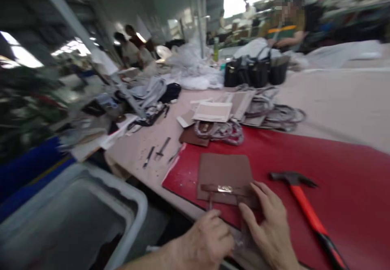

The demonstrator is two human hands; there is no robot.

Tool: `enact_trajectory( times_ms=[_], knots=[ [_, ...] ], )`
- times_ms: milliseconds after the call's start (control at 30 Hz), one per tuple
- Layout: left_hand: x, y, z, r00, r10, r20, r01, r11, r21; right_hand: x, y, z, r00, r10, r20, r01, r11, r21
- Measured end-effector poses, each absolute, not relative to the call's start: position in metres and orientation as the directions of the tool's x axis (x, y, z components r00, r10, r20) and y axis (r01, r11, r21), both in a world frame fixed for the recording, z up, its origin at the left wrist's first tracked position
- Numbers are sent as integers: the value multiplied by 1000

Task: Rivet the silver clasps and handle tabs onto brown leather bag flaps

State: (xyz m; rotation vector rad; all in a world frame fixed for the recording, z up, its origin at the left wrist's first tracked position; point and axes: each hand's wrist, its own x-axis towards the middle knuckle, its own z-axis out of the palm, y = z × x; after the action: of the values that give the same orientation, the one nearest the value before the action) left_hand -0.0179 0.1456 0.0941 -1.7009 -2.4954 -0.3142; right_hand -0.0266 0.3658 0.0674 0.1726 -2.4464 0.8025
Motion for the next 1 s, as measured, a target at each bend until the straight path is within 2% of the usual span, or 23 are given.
enact_trajectory(
  times_ms=[67, 133, 500, 700, 1000],
  knots=[
    [-9, 152, 89, -376, 888, 265, 917, 316, 243, -14, 372, 70, -852, 35, 523, -253, 847, -468],
    [-6, 149, 88, -400, 872, 280, 902, 321, 291, -14, 368, 71, -859, 26, 512, -244, 857, -453],
    [-15, 144, 90, -353, 913, 203, 905, 279, 322, -18, 357, 78, -898, -102, 428, -289, 871, -398],
    [-21, 148, 93, -316, 930, 188, 915, 247, 319, -29, 346, 79, -888, -132, 440, -332, 847, -416],
    [-23, 144, 92, -313, 924, 220, 916, 233, 326, -38, 341, 76, -907, -75, 415, -277, 849, -451]
  ],
)
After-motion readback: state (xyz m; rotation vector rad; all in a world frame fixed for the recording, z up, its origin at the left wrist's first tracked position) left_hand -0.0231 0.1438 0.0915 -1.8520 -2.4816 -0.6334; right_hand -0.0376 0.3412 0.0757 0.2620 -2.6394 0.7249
